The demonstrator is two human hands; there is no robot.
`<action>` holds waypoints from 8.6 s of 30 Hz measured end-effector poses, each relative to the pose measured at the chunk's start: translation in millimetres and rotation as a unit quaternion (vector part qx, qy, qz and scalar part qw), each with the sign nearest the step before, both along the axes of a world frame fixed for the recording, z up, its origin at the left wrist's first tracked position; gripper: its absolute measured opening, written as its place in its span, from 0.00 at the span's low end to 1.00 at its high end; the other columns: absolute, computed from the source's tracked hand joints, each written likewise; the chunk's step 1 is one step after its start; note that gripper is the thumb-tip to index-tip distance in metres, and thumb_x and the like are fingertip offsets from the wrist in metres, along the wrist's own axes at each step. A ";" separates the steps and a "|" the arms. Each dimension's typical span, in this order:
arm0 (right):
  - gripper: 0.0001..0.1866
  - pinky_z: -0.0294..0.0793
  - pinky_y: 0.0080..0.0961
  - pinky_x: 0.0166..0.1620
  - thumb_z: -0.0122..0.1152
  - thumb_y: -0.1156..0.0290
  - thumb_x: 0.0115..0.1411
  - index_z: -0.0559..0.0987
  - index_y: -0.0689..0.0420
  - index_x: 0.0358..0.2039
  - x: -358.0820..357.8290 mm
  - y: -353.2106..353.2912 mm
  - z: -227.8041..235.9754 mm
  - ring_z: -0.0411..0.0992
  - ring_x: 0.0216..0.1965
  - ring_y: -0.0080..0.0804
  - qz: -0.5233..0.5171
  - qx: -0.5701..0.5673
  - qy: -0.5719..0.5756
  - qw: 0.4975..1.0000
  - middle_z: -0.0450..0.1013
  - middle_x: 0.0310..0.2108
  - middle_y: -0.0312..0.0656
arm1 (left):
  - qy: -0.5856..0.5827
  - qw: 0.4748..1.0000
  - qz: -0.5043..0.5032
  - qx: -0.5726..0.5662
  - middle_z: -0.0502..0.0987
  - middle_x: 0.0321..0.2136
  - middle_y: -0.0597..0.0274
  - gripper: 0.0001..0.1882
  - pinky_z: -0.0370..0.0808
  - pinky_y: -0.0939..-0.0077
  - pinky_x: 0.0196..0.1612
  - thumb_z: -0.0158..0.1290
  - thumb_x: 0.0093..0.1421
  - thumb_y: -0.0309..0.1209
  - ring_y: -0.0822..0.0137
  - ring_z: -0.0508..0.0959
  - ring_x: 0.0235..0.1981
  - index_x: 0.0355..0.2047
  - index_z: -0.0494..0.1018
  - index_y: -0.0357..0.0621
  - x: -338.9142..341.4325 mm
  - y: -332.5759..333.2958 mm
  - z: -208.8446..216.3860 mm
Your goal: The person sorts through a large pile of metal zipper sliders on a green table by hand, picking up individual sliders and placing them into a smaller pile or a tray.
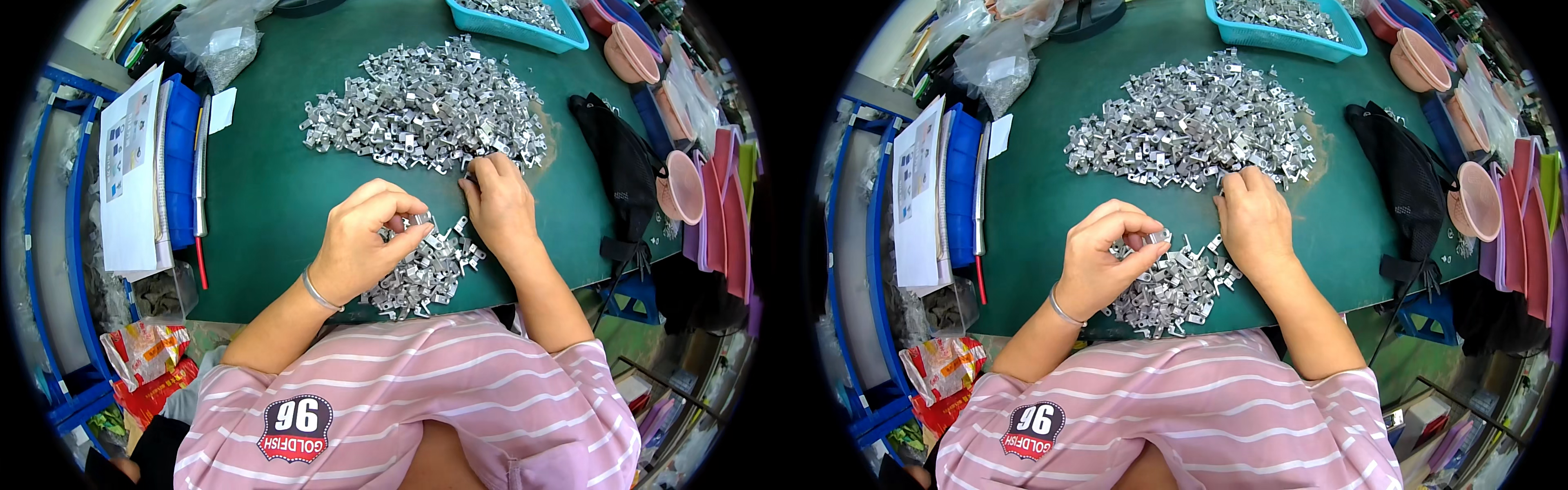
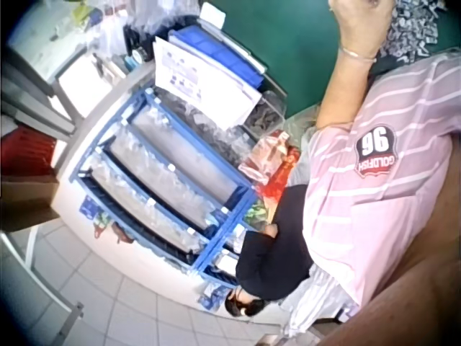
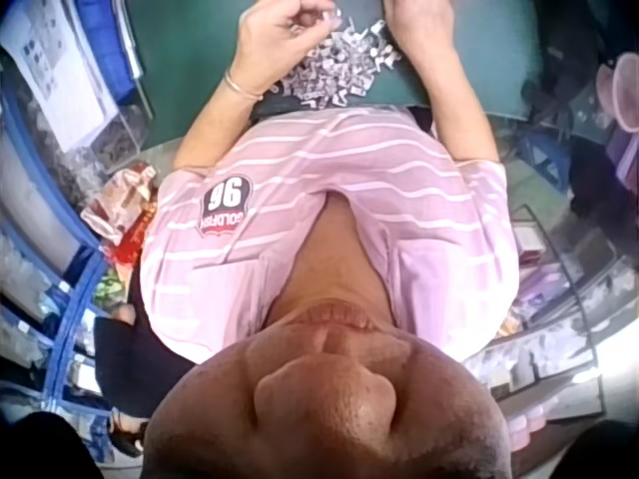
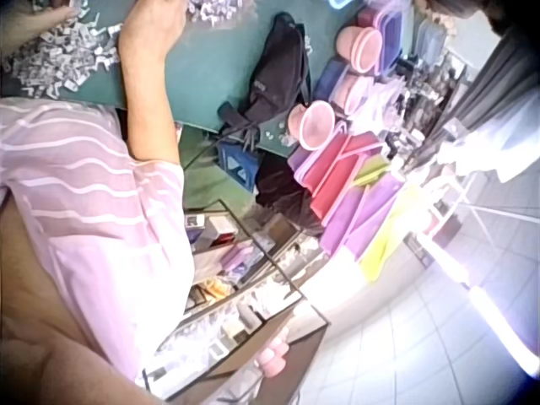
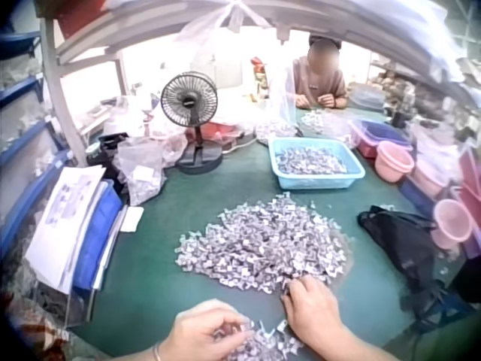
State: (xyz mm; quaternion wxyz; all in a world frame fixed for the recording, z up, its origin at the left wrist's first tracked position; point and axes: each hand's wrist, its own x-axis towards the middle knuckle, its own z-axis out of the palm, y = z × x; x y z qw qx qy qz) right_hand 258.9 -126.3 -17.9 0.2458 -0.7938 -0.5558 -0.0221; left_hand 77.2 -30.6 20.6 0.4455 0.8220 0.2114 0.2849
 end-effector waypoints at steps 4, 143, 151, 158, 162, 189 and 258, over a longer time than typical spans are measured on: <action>0.08 0.73 0.40 0.39 0.62 0.77 0.51 0.74 0.60 0.33 0.7 -4.2 0.4 0.71 0.37 0.47 0.029 0.017 0.071 0.997 0.70 0.33 0.46 | -0.011 1.000 0.013 -0.002 0.76 0.28 0.62 0.10 0.74 0.81 0.27 0.64 0.47 0.21 0.74 0.76 0.22 0.31 0.76 0.39 2.2 -2.2 1.7; 0.11 0.76 0.20 0.42 0.59 0.87 0.55 0.74 0.63 0.38 -4.3 -12.7 -4.9 0.75 0.36 0.26 0.099 0.129 0.648 0.744 0.75 0.37 0.43 | -0.051 0.947 -0.017 -0.317 0.75 0.36 0.56 0.03 0.80 0.76 0.41 0.56 0.54 0.14 0.66 0.80 0.35 0.30 0.77 0.30 14.0 24.8 -25.6; 0.13 0.79 0.27 0.46 0.57 0.88 0.56 0.71 0.63 0.42 -13.1 -14.4 -7.9 0.76 0.41 0.30 0.155 0.159 0.737 0.638 0.75 0.38 0.45 | -0.093 0.897 -0.025 -0.432 0.76 0.33 0.59 0.11 0.78 0.76 0.43 0.58 0.54 0.15 0.70 0.79 0.36 0.37 0.73 0.34 6.8 13.3 -25.4; 0.11 0.76 0.23 0.46 0.57 0.87 0.57 0.74 0.63 0.40 -22.6 -19.7 15.3 0.76 0.40 0.28 0.163 0.117 0.649 0.734 0.76 0.39 0.44 | 0.040 0.946 -0.120 -0.300 0.78 0.35 0.63 0.17 0.76 0.82 0.41 0.61 0.53 0.18 0.76 0.77 0.36 0.44 0.73 0.34 2.5 12.8 -7.7; 0.13 0.74 0.27 0.41 0.58 0.89 0.48 0.79 0.59 0.32 -6.3 -3.3 14.5 0.75 0.36 0.38 0.148 0.078 0.296 0.941 0.75 0.38 0.43 | 0.075 0.971 -0.043 -0.223 0.75 0.35 0.64 0.11 0.76 0.84 0.40 0.58 0.55 0.17 0.76 0.77 0.35 0.40 0.76 0.33 -7.0 26.9 -2.3; 0.05 0.72 0.25 0.30 0.64 0.76 0.55 0.80 0.62 0.33 -17.4 -13.4 52.1 0.74 0.26 0.27 0.202 -0.196 0.487 0.827 0.76 0.27 0.44 | 0.098 0.964 -0.233 -0.080 0.80 0.28 0.61 0.06 0.74 0.71 0.36 0.61 0.47 0.19 0.63 0.79 0.32 0.27 0.79 0.41 -32.0 36.2 5.4; 0.03 0.74 0.38 0.30 0.60 0.76 0.54 0.75 0.58 0.29 2.0 31.6 -4.3 0.73 0.27 0.43 0.093 0.089 0.004 0.992 0.70 0.23 0.43 | -0.093 0.864 0.027 -0.494 0.79 0.35 0.53 0.07 0.81 0.76 0.40 0.56 0.57 0.17 0.64 0.82 0.37 0.37 0.74 0.35 5.5 46.3 -31.5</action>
